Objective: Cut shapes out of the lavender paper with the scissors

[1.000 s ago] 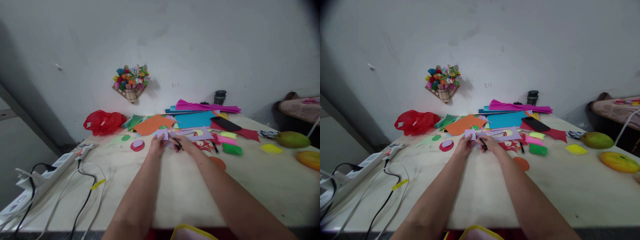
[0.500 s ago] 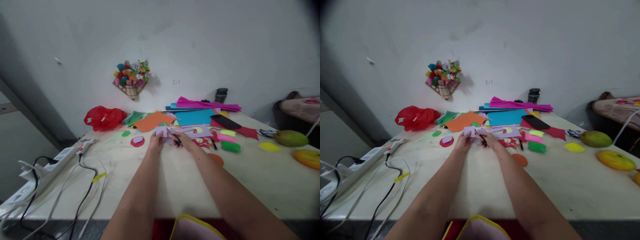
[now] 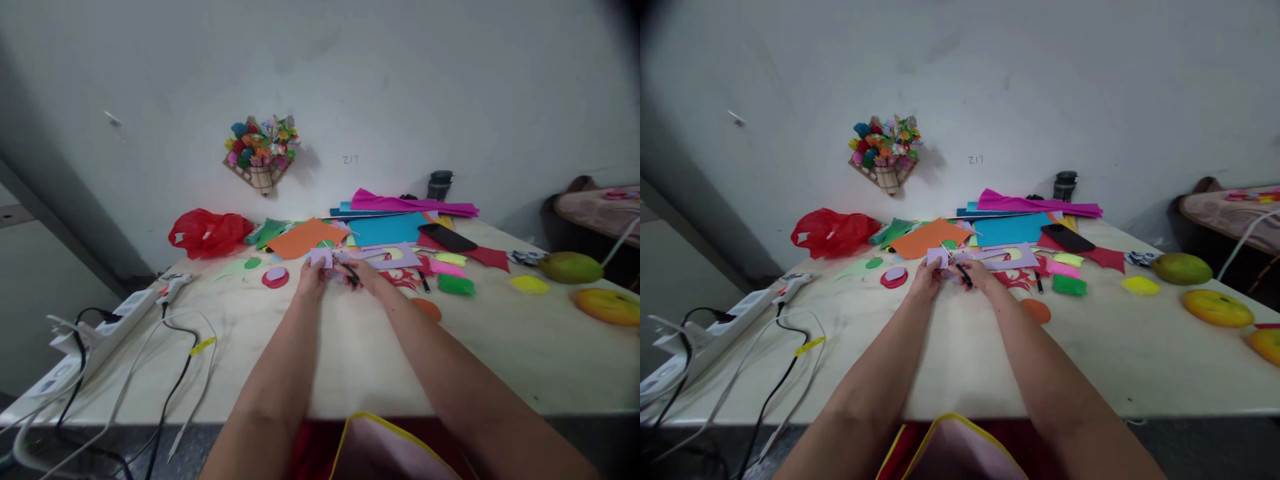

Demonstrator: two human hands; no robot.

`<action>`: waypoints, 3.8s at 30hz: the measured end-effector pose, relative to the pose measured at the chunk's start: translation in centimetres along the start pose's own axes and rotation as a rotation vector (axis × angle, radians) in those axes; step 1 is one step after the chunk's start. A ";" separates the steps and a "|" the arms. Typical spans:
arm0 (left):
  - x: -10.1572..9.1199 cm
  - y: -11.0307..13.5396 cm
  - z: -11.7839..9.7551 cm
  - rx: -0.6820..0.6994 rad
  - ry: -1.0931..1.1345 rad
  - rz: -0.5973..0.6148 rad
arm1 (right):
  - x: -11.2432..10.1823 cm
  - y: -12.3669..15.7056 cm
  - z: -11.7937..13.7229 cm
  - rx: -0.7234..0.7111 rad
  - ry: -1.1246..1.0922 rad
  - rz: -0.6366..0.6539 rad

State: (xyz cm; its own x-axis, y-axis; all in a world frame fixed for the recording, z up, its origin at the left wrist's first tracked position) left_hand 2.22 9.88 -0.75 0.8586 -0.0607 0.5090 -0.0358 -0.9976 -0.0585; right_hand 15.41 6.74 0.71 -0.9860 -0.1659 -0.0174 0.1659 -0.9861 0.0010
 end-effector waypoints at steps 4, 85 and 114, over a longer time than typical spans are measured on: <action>0.0 0.1 0.2 -0.009 0.001 -0.002 | -0.2 -0.1 -0.2 0.004 0.003 -0.005; -1.0 -0.7 0.5 -0.023 0.035 -0.056 | 0.1 -0.5 -0.5 -0.011 -0.019 0.000; -1.3 -0.1 0.4 -0.045 0.110 -0.227 | 0.0 -0.5 -1.2 0.019 -0.057 -0.001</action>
State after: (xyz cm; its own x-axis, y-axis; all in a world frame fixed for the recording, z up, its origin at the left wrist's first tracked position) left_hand 1.32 10.08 -1.79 0.7867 0.1644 0.5950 0.1268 -0.9864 0.1049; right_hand 15.33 7.21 -0.51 -0.9857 -0.1640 0.0394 0.1648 -0.9861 0.0198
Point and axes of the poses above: each hand's wrist, its own y-axis away from the middle knuckle, its own x-axis out of the palm, z = x × y, the point moved 9 cm from there along -y, towards the middle knuckle, and after that the axes turned 8 degrees about -y, right-handed, at the moved point
